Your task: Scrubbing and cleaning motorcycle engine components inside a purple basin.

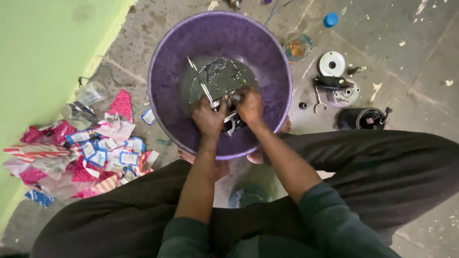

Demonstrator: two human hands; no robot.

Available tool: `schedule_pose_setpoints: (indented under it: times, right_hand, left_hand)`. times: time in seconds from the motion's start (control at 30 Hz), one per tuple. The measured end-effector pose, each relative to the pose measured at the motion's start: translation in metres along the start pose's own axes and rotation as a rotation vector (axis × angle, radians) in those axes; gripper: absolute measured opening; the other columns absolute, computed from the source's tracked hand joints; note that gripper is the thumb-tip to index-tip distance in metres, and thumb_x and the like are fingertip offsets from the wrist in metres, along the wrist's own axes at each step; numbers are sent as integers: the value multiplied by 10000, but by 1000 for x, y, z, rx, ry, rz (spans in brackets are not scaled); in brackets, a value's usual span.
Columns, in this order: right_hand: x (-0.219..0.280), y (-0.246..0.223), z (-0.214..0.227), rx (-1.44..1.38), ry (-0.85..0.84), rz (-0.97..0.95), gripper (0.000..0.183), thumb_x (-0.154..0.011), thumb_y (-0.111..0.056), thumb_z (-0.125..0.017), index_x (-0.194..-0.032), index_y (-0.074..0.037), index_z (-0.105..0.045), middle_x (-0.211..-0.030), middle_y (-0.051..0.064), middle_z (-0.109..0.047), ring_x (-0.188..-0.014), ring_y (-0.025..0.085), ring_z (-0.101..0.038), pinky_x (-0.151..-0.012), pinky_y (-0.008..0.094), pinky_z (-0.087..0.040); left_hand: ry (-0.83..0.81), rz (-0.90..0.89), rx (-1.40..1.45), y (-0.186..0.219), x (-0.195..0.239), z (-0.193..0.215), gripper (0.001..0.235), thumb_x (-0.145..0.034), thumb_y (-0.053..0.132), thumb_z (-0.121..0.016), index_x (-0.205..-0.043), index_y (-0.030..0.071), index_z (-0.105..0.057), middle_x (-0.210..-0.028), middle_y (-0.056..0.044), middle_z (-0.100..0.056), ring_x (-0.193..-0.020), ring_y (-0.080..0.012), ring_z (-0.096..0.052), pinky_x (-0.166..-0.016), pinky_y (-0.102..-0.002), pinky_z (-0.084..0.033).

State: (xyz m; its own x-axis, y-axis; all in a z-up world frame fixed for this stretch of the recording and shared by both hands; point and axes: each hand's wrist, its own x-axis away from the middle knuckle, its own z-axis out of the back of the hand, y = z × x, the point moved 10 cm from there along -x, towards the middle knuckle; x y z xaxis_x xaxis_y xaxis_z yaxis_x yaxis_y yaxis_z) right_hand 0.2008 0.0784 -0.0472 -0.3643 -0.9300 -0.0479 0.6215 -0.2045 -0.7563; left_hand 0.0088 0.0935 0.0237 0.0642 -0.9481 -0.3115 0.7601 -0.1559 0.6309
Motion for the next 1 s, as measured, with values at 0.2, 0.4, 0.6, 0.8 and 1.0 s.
schedule_pose_setpoints:
  times: [0.2, 0.4, 0.6, 0.8, 1.0]
  right_hand:
    - [-8, 75, -28, -58, -63, -311, 345, -739, -180, -809, -1044, -21, -773, -907, 224, -760, -826, 327, -769, -771, 404, -585]
    - [-2, 113, -51, 36, 41, -373, 294, -760, -115, -717, -1024, -39, -820, -974, 237, -765, -926, 371, -736, -830, 411, -571]
    - [0, 51, -31, -298, -80, -209, 288, -789, -99, -760, -1062, -9, -765, -1033, 217, -759, -936, 325, -753, -827, 384, -570]
    - [9, 75, -44, -250, -58, -523, 298, -817, -163, -764, -1093, -54, -787, -1011, 184, -796, -884, 295, -782, -811, 368, -590]
    - [-9, 213, -129, 311, 202, -68, 204, -798, -196, -829, -939, -57, -775, -1016, 174, -774, -947, 378, -728, -878, 439, -573]
  left_hand:
    - [28, -23, 86, 12, -1, 0, 457, -816, 401, -839, -869, -17, -663, -771, -222, -652, -760, -442, -627, -733, -550, -484]
    - [11, -9, -60, 20, -1, -6, 465, -805, 399, -838, -776, -11, -620, -701, -218, -631, -722, -438, -619, -753, -563, -486]
    - [43, 7, -71, 13, 4, -7, 471, -806, 404, -817, -788, -18, -610, -724, -226, -636, -743, -454, -632, -726, -565, -489]
    - [4, 57, -29, 6, 4, -9, 517, -832, 436, -825, -752, -17, -591, -661, -210, -594, -699, -441, -613, -720, -561, -476]
    - [78, 7, -31, 7, 8, -10, 485, -836, 431, -811, -756, 7, -591, -711, -216, -613, -724, -440, -616, -729, -556, -479]
